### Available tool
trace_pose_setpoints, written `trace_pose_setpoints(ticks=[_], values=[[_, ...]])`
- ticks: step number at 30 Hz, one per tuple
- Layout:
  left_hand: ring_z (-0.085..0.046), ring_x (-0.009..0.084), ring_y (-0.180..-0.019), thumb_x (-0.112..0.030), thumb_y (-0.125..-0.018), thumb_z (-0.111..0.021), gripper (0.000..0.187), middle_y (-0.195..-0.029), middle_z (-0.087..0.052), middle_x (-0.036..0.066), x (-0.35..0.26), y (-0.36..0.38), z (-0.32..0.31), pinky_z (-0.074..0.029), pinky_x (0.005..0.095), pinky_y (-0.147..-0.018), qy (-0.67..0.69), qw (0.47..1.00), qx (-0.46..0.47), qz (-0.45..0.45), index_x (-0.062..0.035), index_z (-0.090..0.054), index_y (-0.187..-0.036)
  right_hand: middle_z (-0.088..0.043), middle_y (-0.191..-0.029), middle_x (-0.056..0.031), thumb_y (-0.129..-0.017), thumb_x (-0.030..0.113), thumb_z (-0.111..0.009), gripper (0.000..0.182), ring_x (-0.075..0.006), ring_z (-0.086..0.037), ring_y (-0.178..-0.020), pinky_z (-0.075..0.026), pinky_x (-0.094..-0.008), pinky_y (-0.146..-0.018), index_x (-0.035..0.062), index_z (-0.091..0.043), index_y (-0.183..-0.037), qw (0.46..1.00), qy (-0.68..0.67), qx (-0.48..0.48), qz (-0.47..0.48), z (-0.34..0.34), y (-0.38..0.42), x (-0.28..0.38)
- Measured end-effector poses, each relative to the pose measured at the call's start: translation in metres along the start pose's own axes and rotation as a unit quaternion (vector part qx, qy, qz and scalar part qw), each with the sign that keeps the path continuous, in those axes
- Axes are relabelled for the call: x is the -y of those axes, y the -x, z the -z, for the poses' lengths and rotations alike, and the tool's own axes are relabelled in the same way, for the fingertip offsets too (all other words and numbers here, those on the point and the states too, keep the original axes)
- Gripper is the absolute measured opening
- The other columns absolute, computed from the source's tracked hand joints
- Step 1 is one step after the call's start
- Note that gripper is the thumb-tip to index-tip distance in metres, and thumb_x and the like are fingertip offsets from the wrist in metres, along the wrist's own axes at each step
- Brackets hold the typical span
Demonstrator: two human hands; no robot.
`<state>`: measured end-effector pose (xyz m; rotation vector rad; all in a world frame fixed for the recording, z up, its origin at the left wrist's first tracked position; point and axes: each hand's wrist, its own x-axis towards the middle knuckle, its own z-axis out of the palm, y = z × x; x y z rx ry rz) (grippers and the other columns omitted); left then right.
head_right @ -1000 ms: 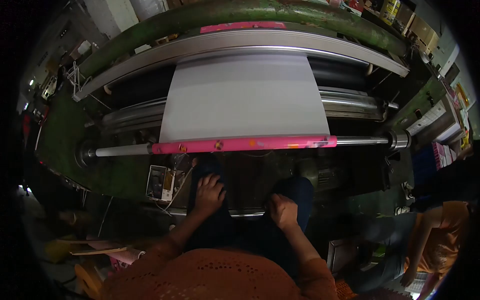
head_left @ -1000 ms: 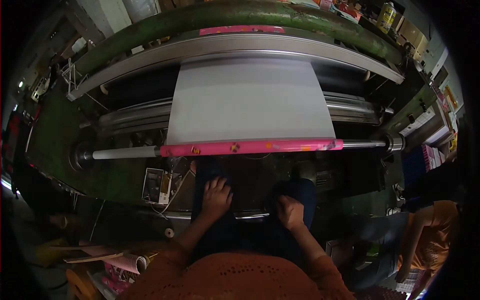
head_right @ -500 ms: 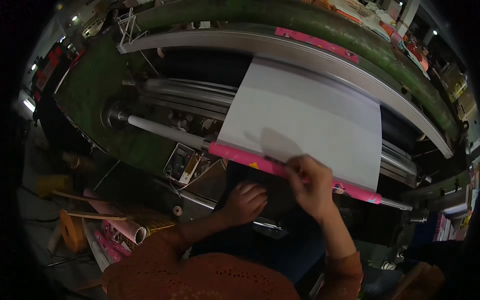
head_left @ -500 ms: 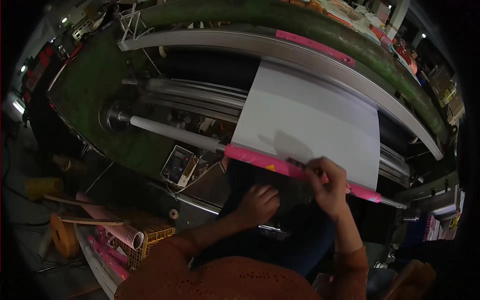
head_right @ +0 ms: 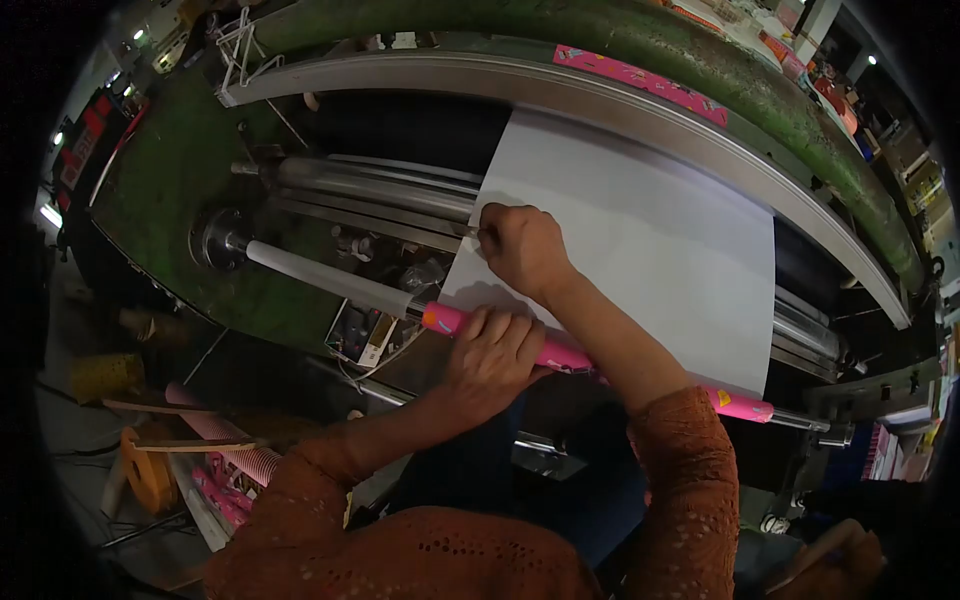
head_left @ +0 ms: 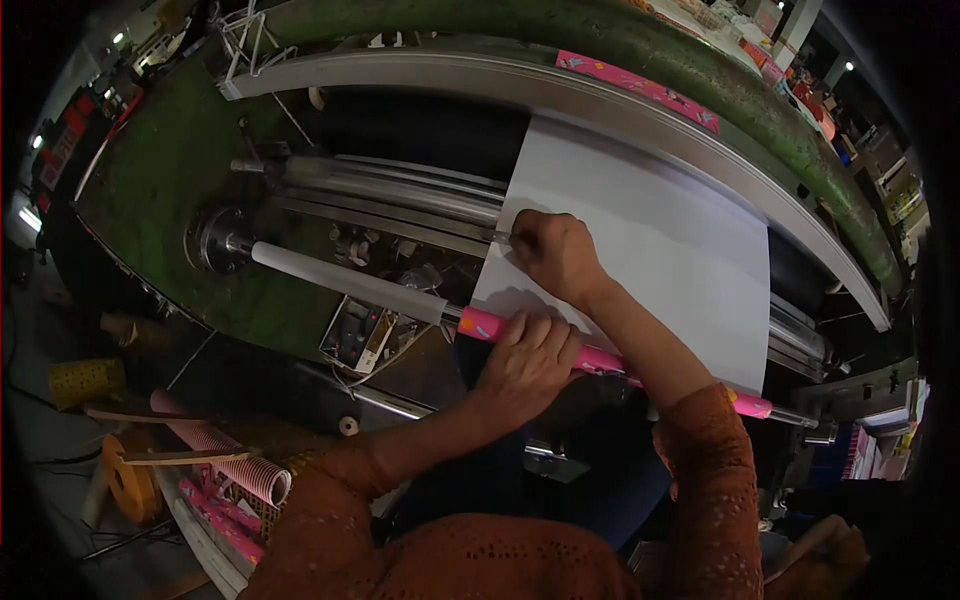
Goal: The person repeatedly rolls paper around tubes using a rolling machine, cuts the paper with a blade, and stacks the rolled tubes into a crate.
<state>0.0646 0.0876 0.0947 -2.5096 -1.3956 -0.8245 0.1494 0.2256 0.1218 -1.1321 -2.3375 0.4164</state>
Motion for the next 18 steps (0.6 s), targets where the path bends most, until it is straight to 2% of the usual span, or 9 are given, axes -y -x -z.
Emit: trace_pose_setpoints(ticks=[2, 4, 8, 10, 12, 13, 15, 17, 18], values=[[-0.054, 0.0254, -0.093, -0.037, -0.07, -0.072, 0.046, -0.099, -0.057, 0.01, 0.005, -0.003, 0.0, -0.042, 0.0389, -0.085, 0.0, 1.0, 0.024, -0.012, -0.0026, -0.058, -0.097, -0.065, -0.075, -0.0168, -0.077, 0.011, -0.062, 0.007, -0.0373, -0.063, -0.075, -0.051, -0.0452, -0.066, 0.0062, -0.064, -0.081, 1.0, -0.001, 0.012, -0.004, 0.002, -0.001, 0.0], [-0.05, 0.0198, -0.086, -0.038, -0.074, -0.067, 0.037, -0.086, -0.052, 0.004, 0.008, -0.006, 0.0, -0.039, 0.0346, -0.077, -0.028, 0.999, 0.021, -0.04, -0.0079, -0.057, -0.092, -0.065, -0.075, -0.0165, -0.074, 0.01, -0.062, 0.007, -0.0367, -0.064, -0.075, -0.052, -0.045, -0.067, 0.0065, -0.064, -0.08, 1.0, 0.012, 0.016, 0.019, -0.001, -0.005, 0.0], [-0.054, 0.0257, -0.091, -0.038, -0.074, -0.07, 0.04, -0.095, -0.058, 0.009, 0.01, -0.008, 0.004, -0.04, 0.0394, -0.08, 0.007, 0.997, 0.069, -0.037, -0.0065, -0.058, -0.096, -0.068, -0.076, -0.0137, -0.066, 0.011, -0.065, 0.007, -0.0331, -0.067, -0.075, -0.054, -0.0432, -0.066, 0.0079, -0.068, -0.072, 0.979, 0.155, 0.072, 0.108, -0.014, -0.028, 0.008], [-0.054, 0.0283, -0.093, -0.037, -0.072, -0.073, 0.043, -0.095, -0.057, 0.01, 0.01, -0.008, 0.005, -0.04, 0.0411, -0.081, 0.0, 0.996, 0.087, -0.034, -0.0054, -0.058, -0.097, -0.068, -0.076, -0.0136, -0.069, 0.012, -0.064, 0.007, -0.0328, -0.068, -0.076, -0.054, -0.0425, -0.066, 0.0086, -0.069, -0.072, 0.974, 0.14, 0.092, 0.152, -0.004, -0.027, 0.009], [-0.053, 0.0308, -0.094, -0.033, -0.069, -0.075, 0.045, -0.096, -0.057, 0.011, 0.008, -0.01, 0.002, -0.04, 0.0425, -0.081, -0.026, 0.994, 0.105, -0.022, -0.0041, -0.057, -0.098, -0.068, -0.076, -0.0135, -0.072, 0.013, -0.061, 0.008, -0.0323, -0.068, -0.075, -0.054, -0.0422, -0.066, 0.0095, -0.069, -0.072, 0.972, 0.175, 0.075, 0.137, 0.023, -0.002, -0.006], [-0.054, 0.0301, -0.092, -0.035, -0.071, -0.074, 0.044, -0.096, -0.057, 0.011, 0.007, -0.01, 0.003, -0.041, 0.0423, -0.081, -0.035, 0.993, 0.105, -0.029, -0.0052, -0.056, -0.097, -0.065, -0.073, -0.0165, -0.071, 0.009, -0.063, 0.006, -0.0361, -0.066, -0.072, -0.053, -0.0451, -0.063, 0.0036, -0.063, -0.073, 0.976, 0.148, 0.086, 0.135, 0.04, 0.017, -0.023], [-0.054, 0.0294, -0.09, -0.037, -0.072, -0.073, 0.043, -0.095, -0.056, 0.01, 0.005, -0.01, 0.004, -0.041, 0.0421, -0.081, -0.04, 0.993, 0.103, -0.043, -0.0063, -0.055, -0.096, -0.064, -0.074, -0.0152, -0.074, 0.011, -0.062, 0.007, -0.0348, -0.065, -0.073, -0.052, -0.045, -0.064, 0.0039, -0.061, -0.076, 0.973, 0.164, 0.089, 0.134, 0.082, 0.063, -0.061], [-0.054, 0.031, -0.09, -0.032, -0.069, -0.076, 0.045, -0.096, -0.055, 0.011, 0.005, -0.01, 0.004, -0.042, 0.0438, -0.079, -0.05, 0.993, 0.106, -0.026, -0.0063, -0.053, -0.098, -0.062, -0.075, -0.0138, -0.078, 0.015, -0.059, 0.01, -0.0336, -0.064, -0.074, -0.051, -0.0444, -0.066, 0.0048, -0.06, -0.078, 0.964, 0.208, 0.118, 0.113, 0.127, 0.12, -0.108], [-0.054, 0.031, -0.09, -0.032, -0.069, -0.076, 0.045, -0.096, -0.055, 0.011, 0.006, -0.009, 0.002, -0.042, 0.0438, -0.079, -0.048, 0.993, 0.105, -0.034, -0.0063, -0.053, -0.098, -0.06, -0.076, -0.0128, -0.081, 0.02, -0.057, 0.015, -0.0333, -0.063, -0.076, -0.051, -0.044, -0.068, 0.0055, -0.059, -0.078, 0.956, 0.24, 0.154, 0.064, 0.154, 0.149, -0.13]])
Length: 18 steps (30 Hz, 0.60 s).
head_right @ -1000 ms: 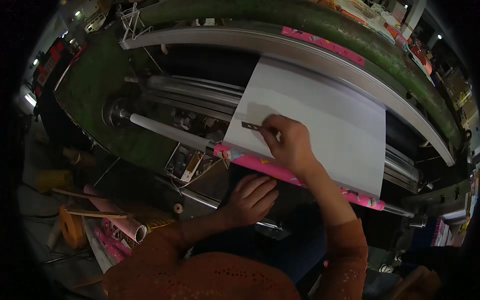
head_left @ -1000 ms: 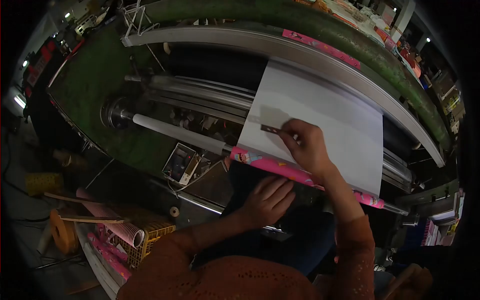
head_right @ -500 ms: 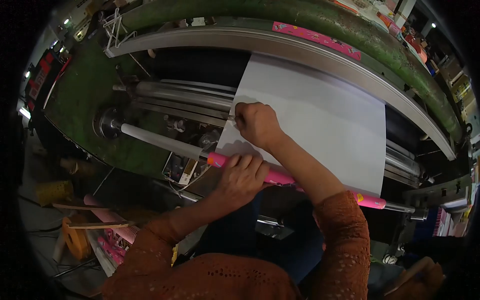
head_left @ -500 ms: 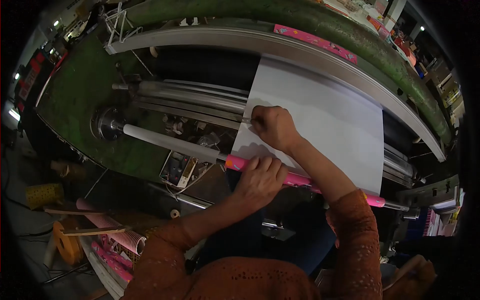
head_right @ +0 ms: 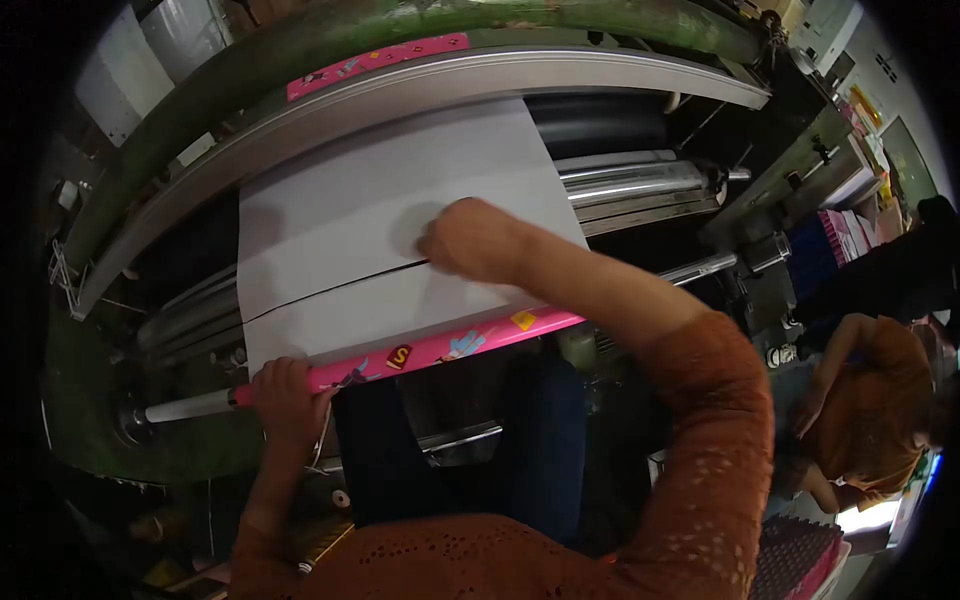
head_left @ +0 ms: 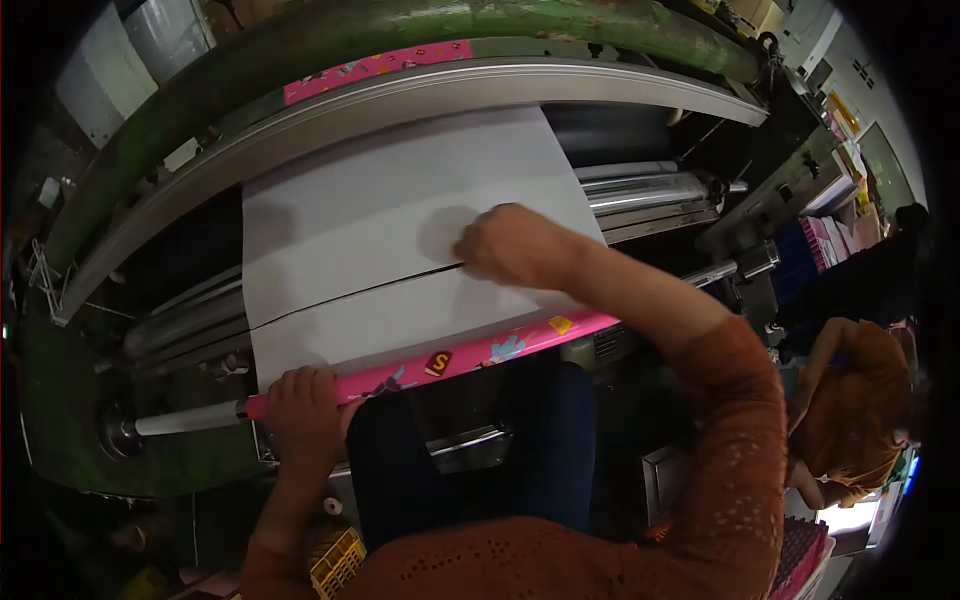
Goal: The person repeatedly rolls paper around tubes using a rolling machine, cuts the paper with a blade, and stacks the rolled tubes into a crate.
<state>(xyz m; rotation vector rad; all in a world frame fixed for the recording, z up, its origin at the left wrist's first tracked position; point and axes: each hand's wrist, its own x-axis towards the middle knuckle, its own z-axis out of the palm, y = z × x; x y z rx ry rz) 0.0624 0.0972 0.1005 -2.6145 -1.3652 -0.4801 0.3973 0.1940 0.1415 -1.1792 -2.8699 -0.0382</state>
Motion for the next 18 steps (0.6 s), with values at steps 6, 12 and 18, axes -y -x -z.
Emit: trace_pose_setpoints(ticks=[6, 12, 18], values=[[-0.054, 0.0317, -0.088, -0.023, -0.062, -0.08, 0.048, -0.094, -0.054, 0.011, 0.01, 0.003, -0.009, -0.043, 0.0429, -0.076, -0.053, 0.997, -0.037, -0.048, -0.0063, -0.052, -0.098, -0.064, -0.078, -0.0111, -0.079, 0.009, -0.064, 0.004, -0.0324, -0.064, -0.077, -0.051, -0.0414, -0.063, 0.0058, -0.063, -0.081, 0.966, 0.146, -0.062, -0.205, 0.091, 0.174, -0.085], [-0.055, 0.0283, -0.086, -0.024, -0.069, -0.076, 0.037, -0.089, -0.054, 0.01, -0.106, -0.065, -0.024, -0.044, 0.0402, -0.074, -0.045, 0.995, 0.019, -0.087, -0.0088, -0.051, -0.093, -0.066, -0.084, -0.0107, -0.076, -0.004, -0.069, 0.01, -0.0272, -0.064, -0.077, -0.051, -0.0327, -0.069, 0.001, -0.064, -0.083, 0.856, -0.165, -0.459, -0.17, 0.052, 0.173, 0.045], [-0.058, 0.0199, -0.076, -0.018, -0.08, -0.058, 0.008, -0.081, -0.055, 0.004, -0.288, -0.162, -0.067, -0.045, 0.0332, -0.066, -0.066, 0.987, -0.073, -0.126, -0.0127, -0.053, -0.083, -0.063, -0.081, -0.0089, -0.084, -0.003, -0.067, 0.004, -0.0147, -0.06, -0.072, -0.048, -0.025, -0.066, -0.0021, -0.063, -0.087, 0.649, -0.303, -0.611, -0.338, -0.017, 0.231, 0.068]])
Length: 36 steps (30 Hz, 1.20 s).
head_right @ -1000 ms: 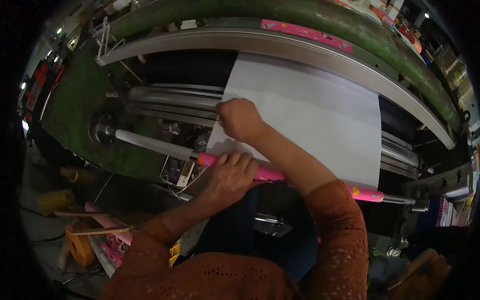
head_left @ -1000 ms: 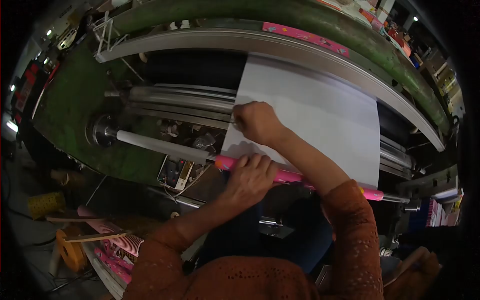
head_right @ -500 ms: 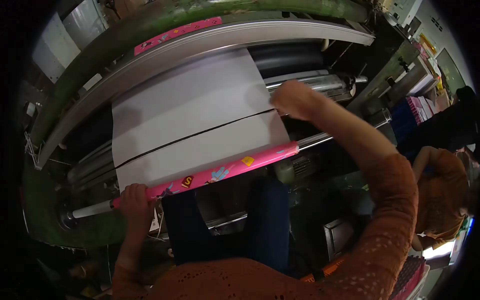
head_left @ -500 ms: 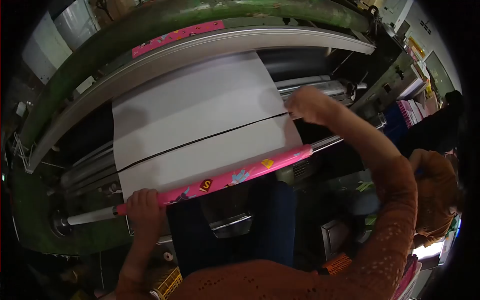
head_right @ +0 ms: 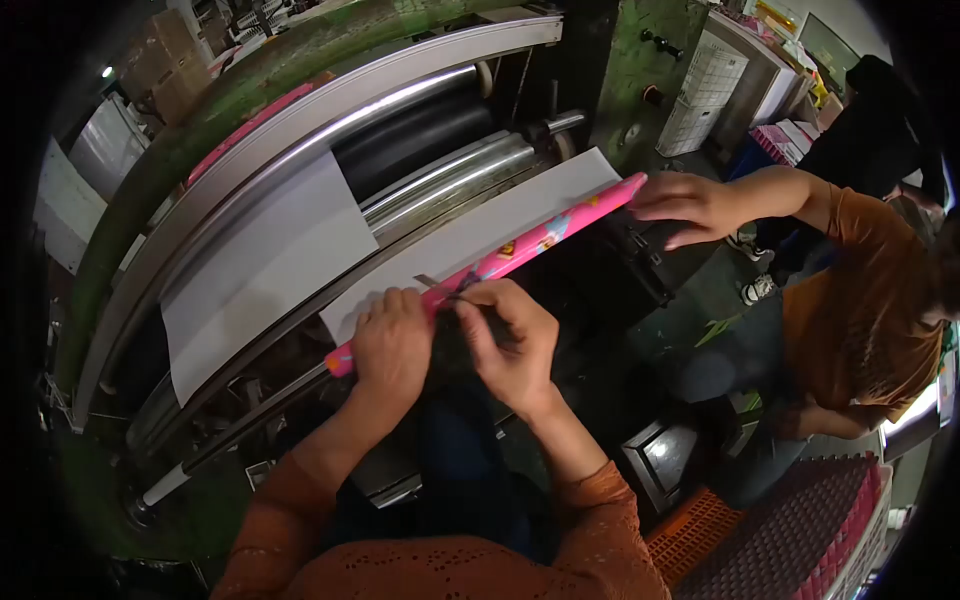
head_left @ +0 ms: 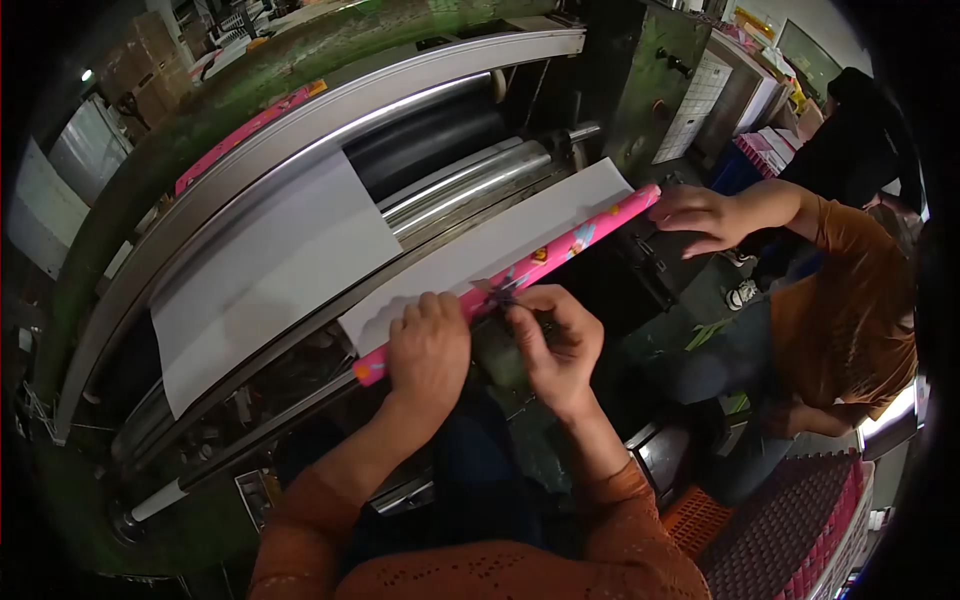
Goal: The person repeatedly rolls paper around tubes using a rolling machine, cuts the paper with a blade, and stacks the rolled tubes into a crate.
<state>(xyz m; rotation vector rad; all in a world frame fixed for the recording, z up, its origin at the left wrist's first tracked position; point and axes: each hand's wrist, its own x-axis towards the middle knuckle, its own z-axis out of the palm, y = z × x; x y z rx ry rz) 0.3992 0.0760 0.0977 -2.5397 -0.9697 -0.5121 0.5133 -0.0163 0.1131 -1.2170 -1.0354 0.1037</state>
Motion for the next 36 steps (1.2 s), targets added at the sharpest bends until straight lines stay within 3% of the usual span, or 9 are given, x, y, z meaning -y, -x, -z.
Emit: trace_pose_setpoints(ticks=[7, 10, 17, 22, 26, 28, 31, 33, 36], values=[[-0.061, 0.0202, -0.076, -0.015, -0.084, -0.052, 0.011, -0.083, -0.059, 0.006, -0.118, -0.103, -0.026, -0.045, 0.033, -0.063, 0.112, 0.994, 0.006, -0.012, -0.0076, -0.06, -0.089, -0.063, -0.088, -0.004, -0.09, -0.001, -0.063, 0.005, -0.0092, -0.057, -0.078, -0.046, -0.0218, -0.075, -0.0016, -0.06, -0.094, 0.987, -0.023, -0.149, -0.06, 0.075, 0.01, 0.0], [-0.046, 0.0342, -0.123, -0.02, -0.084, -0.05, 0.056, -0.124, -0.051, 0.024, -0.135, -0.104, -0.017, -0.034, 0.0452, -0.104, 0.119, 0.982, -0.13, -0.073, 0.0079, -0.042, -0.131, -0.063, -0.085, -0.0037, -0.092, 0.005, -0.062, 0.006, -0.009, -0.057, -0.076, -0.045, -0.0209, -0.075, -0.0002, -0.059, -0.093, 0.988, -0.009, -0.151, -0.031, 0.067, -0.002, 0.012], [-0.049, 0.0282, -0.119, -0.021, -0.084, -0.061, 0.038, -0.121, -0.056, 0.012, 0.014, 0.075, 0.01, -0.038, 0.0451, -0.102, 0.272, 0.947, -0.105, -0.137, -0.0043, -0.058, -0.117, -0.06, -0.079, -0.0001, -0.092, 0.004, -0.061, 0.006, -0.0064, -0.054, -0.074, -0.043, -0.0203, -0.07, 0.0021, -0.059, -0.088, 0.991, -0.129, 0.032, -0.015, -0.059, -0.074, 0.045], [-0.058, 0.0285, -0.105, -0.016, -0.085, -0.066, 0.025, -0.106, -0.062, 0.013, 0.13, 0.188, 0.021, -0.045, 0.0412, -0.091, 0.396, 0.905, 0.036, 0.152, -0.003, -0.062, -0.106, -0.065, -0.071, -0.0026, -0.089, 0.014, -0.064, 0.017, -0.0063, -0.057, -0.065, -0.045, -0.0218, -0.061, -0.0014, -0.063, -0.081, 0.987, -0.099, 0.101, 0.075, -0.215, -0.166, 0.07], [-0.067, 0.0197, -0.082, -0.012, -0.087, -0.067, 0.018, -0.091, -0.069, 0.012, 0.178, 0.241, 0.002, -0.051, 0.029, -0.078, 0.574, 0.702, -0.036, 0.42, 0.0014, -0.065, -0.099, -0.069, -0.073, -0.007, -0.087, 0.019, -0.064, 0.021, -0.0079, -0.058, -0.059, -0.042, -0.0245, -0.054, -0.0006, -0.068, -0.082, 0.989, -0.044, 0.116, -0.082, -0.29, -0.208, 0.083], [-0.065, 0.0149, -0.088, -0.014, -0.09, -0.064, 0.022, -0.1, -0.068, 0.008, 0.204, 0.26, -0.021, -0.05, 0.0282, -0.08, 0.645, 0.619, -0.05, 0.445, -0.0003, -0.063, -0.108, -0.07, -0.078, -0.0081, -0.09, 0.021, -0.061, 0.022, -0.0096, -0.059, -0.058, -0.037, -0.0256, -0.048, 0.0002, -0.068, -0.09, 0.957, -0.154, 0.138, -0.202, -0.285, -0.19, 0.107], [-0.058, 0.0218, -0.11, -0.026, -0.098, -0.054, 0.035, -0.12, -0.059, 0.012, 0.227, 0.264, -0.03, -0.049, 0.0365, -0.092, 0.761, 0.463, -0.201, 0.408, -0.0034, -0.051, -0.125, -0.071, -0.081, -0.0051, -0.092, 0.029, -0.055, 0.031, -0.0075, -0.061, -0.06, -0.033, -0.0205, -0.048, 0.0016, -0.067, -0.098, 0.893, -0.075, 0.388, -0.215, -0.227, -0.073, 0.122], [-0.058, 0.0229, -0.111, -0.031, -0.098, -0.055, 0.038, -0.119, -0.06, 0.011, 0.244, 0.261, -0.039, -0.047, 0.0382, -0.095, 0.78, 0.411, -0.212, 0.422, -0.0062, -0.051, -0.126, -0.072, -0.088, -0.0098, -0.089, 0.024, -0.06, 0.027, -0.0122, -0.069, -0.073, -0.04, -0.0189, -0.051, -0.0007, -0.067, -0.097, 0.619, 0.028, 0.695, -0.365, -0.195, 0.007, 0.104], [-0.058, 0.0194, -0.11, -0.029, -0.095, -0.06, 0.037, -0.118, -0.06, 0.007, 0.26, 0.262, -0.055, -0.048, 0.035, -0.095, 0.775, 0.311, -0.287, 0.469, -0.0079, -0.053, -0.124, -0.071, -0.091, -0.0132, -0.091, 0.023, -0.061, 0.023, -0.0158, -0.069, -0.073, -0.048, -0.025, -0.052, 0.0025, -0.063, -0.102, 0.753, -0.102, 0.382, -0.526, -0.154, 0.086, -0.008]])
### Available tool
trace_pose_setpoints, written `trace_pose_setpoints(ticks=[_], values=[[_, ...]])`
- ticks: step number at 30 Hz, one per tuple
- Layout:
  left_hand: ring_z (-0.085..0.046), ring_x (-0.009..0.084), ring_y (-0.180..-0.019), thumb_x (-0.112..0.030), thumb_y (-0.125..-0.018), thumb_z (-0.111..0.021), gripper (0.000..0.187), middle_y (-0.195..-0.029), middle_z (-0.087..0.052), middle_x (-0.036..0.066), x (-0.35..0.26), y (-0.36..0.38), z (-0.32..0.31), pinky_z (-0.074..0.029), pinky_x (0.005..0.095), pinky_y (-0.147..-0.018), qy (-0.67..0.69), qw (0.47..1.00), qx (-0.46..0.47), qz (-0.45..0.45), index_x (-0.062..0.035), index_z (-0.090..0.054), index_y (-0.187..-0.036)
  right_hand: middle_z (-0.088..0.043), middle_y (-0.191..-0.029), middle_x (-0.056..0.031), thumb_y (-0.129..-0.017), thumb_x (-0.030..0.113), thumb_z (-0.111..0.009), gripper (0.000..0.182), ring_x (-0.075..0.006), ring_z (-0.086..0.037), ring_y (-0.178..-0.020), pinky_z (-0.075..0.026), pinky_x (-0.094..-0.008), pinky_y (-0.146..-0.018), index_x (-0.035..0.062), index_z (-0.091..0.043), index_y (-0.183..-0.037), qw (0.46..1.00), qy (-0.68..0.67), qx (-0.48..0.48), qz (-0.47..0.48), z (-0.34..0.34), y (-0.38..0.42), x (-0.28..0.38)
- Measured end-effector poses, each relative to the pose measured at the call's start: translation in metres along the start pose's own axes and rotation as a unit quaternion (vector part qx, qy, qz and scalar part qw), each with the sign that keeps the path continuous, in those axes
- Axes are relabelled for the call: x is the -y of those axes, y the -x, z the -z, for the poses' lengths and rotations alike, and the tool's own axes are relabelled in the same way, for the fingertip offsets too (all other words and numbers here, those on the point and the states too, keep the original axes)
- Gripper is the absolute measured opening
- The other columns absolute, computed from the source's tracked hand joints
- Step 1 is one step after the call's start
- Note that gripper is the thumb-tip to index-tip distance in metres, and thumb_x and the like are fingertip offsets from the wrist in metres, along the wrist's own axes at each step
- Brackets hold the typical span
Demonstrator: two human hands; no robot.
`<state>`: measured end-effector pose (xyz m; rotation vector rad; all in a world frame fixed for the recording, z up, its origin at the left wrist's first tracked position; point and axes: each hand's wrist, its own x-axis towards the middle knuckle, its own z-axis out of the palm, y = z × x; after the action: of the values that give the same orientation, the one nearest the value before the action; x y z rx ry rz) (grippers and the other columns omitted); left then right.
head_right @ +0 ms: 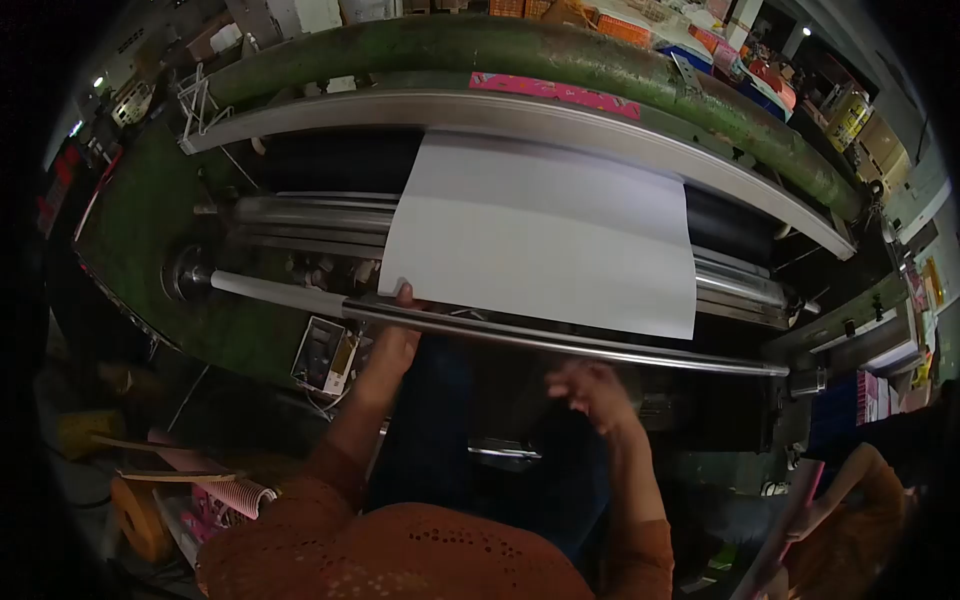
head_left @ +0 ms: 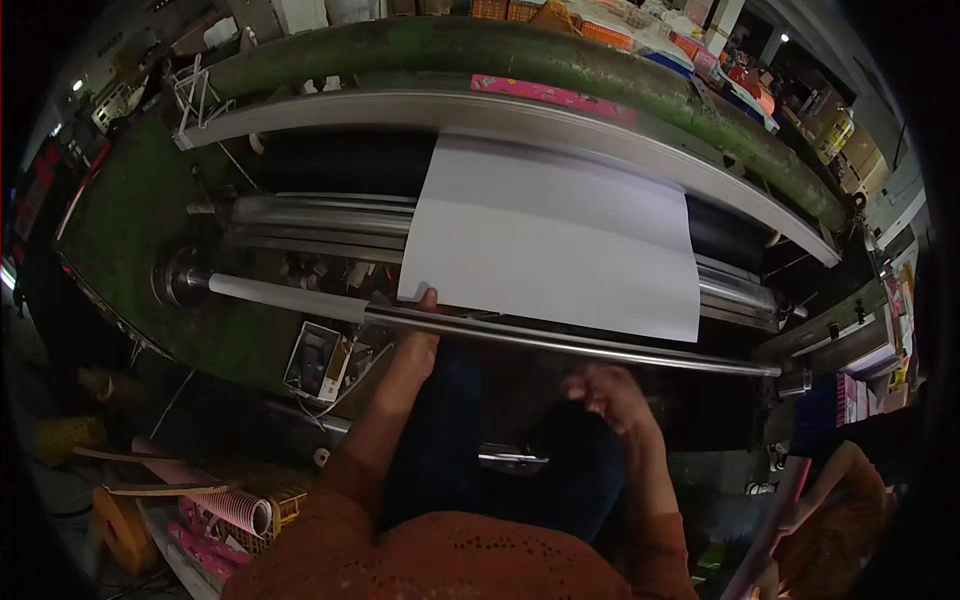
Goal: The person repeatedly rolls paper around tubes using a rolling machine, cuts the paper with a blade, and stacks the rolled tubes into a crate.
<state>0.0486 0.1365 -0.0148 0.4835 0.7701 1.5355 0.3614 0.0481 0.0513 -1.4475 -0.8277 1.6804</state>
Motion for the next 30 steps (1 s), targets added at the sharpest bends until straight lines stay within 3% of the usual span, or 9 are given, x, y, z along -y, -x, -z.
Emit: trace_pose_setpoints(ticks=[1, 2, 3, 6, 9, 15, 26, 28, 30], values=[[-0.058, 0.0181, -0.109, -0.027, -0.094, -0.062, 0.036, -0.118, -0.06, 0.006, 0.002, -0.004, 0.007, -0.048, 0.0333, -0.094, -0.003, 1.0, -0.007, 0.001, -0.0078, -0.053, -0.124, -0.07, -0.093, -0.0104, -0.092, 0.026, -0.062, 0.027, -0.0146, -0.067, -0.075, -0.052, -0.0259, -0.059, 0.0033, -0.059, -0.106, 0.989, -0.14, 0.007, 0.052, 0.034, -0.019, -0.013], [-0.058, 0.0168, -0.109, -0.025, -0.093, -0.063, 0.036, -0.117, -0.06, 0.005, 0.001, -0.005, 0.012, -0.048, 0.0316, -0.093, -0.004, 1.0, -0.011, 0.0, -0.0077, -0.053, -0.124, -0.067, -0.098, -0.0082, -0.092, 0.026, -0.063, 0.029, -0.016, -0.064, -0.084, -0.054, -0.0277, -0.071, 0.0023, -0.059, -0.108, 0.923, -0.362, -0.061, 0.114, 0.071, -0.048, -0.033], [-0.059, 0.0153, -0.105, -0.021, -0.092, -0.065, 0.036, -0.118, -0.059, 0.006, -0.005, 0.001, 0.01, -0.052, 0.0311, -0.085, -0.03, 0.999, 0.007, -0.021, -0.0063, -0.053, -0.122, -0.064, -0.104, -0.007, -0.092, 0.025, -0.065, 0.031, -0.0184, -0.061, -0.094, -0.052, -0.0304, -0.084, 0.0025, -0.059, -0.112, 0.878, -0.43, -0.135, 0.161, 0.047, -0.03, 0.003], [-0.064, 0.0139, -0.082, -0.019, -0.09, -0.068, 0.025, -0.093, -0.065, 0.004, -0.021, 0.024, -0.003, -0.055, 0.0289, -0.072, -0.063, 0.997, -0.016, -0.039, -0.003, -0.06, -0.108, -0.062, -0.106, -0.0073, -0.091, 0.017, -0.065, 0.029, -0.0187, -0.059, -0.098, -0.049, -0.0323, -0.091, 0.0011, -0.059, -0.115, 0.888, -0.357, -0.223, 0.185, 0.102, -0.051, -0.016], [-0.065, 0.0141, -0.073, -0.018, -0.092, -0.065, 0.021, -0.088, -0.067, 0.005, -0.015, 0.029, 0.023, -0.056, 0.0272, -0.065, -0.116, 0.991, 0.048, -0.046, -0.002, -0.062, -0.104, -0.063, -0.103, -0.0053, -0.09, 0.01, -0.064, 0.023, -0.0173, -0.059, -0.096, -0.048, -0.031, -0.089, 0.0008, -0.06, -0.111, 0.9, -0.282, -0.171, 0.285, 0.098, -0.029, -0.025], [-0.066, 0.0162, -0.076, -0.02, -0.092, -0.065, 0.021, -0.09, -0.067, 0.006, -0.033, 0.063, 0.018, -0.055, 0.0278, -0.067, -0.159, 0.987, -0.003, -0.003, -0.0034, -0.063, -0.104, -0.065, -0.094, -0.0021, -0.088, 0.012, -0.065, 0.021, -0.0138, -0.059, -0.081, -0.046, -0.0257, -0.072, 0.002, -0.064, -0.106, 0.905, -0.257, -0.224, 0.256, 0.086, 0.001, -0.034], [-0.064, 0.0155, -0.077, -0.024, -0.089, -0.068, 0.032, -0.093, -0.064, 0.007, -0.077, 0.118, -0.017, -0.055, 0.0297, -0.067, -0.17, 0.984, -0.054, 0.015, -0.0028, -0.058, -0.112, -0.066, -0.1, -0.0092, -0.088, 0.012, -0.067, 0.024, -0.0166, -0.062, -0.092, -0.049, -0.0284, -0.082, -0.0029, -0.063, -0.107, 0.913, -0.19, -0.297, 0.207, 0.064, 0.073, -0.012], [-0.064, 0.0158, -0.075, -0.022, -0.089, -0.068, 0.03, -0.09, -0.064, 0.006, -0.088, 0.12, -0.026, -0.054, 0.03, -0.065, -0.126, 0.987, -0.073, 0.063, -0.0034, -0.057, -0.111, -0.063, -0.109, -0.0117, -0.084, 0.021, -0.074, 0.047, -0.0202, -0.06, -0.1, -0.047, -0.0306, -0.088, -0.0054, -0.056, -0.118, 0.893, 0.005, -0.357, 0.273, 0.06, 0.091, 0.002], [-0.065, 0.0157, -0.075, -0.021, -0.09, -0.067, 0.027, -0.089, -0.065, 0.006, -0.096, 0.117, -0.033, -0.054, 0.0295, -0.065, -0.108, 0.99, -0.073, 0.062, -0.0037, -0.058, -0.108, -0.055, -0.126, -0.0145, -0.07, 0.023, -0.084, 0.073, -0.0273, -0.053, -0.115, -0.04, -0.0374, -0.1, -0.0012, -0.048, -0.129, 0.769, 0.276, -0.415, 0.4, 0.038, 0.111, 0.035]])
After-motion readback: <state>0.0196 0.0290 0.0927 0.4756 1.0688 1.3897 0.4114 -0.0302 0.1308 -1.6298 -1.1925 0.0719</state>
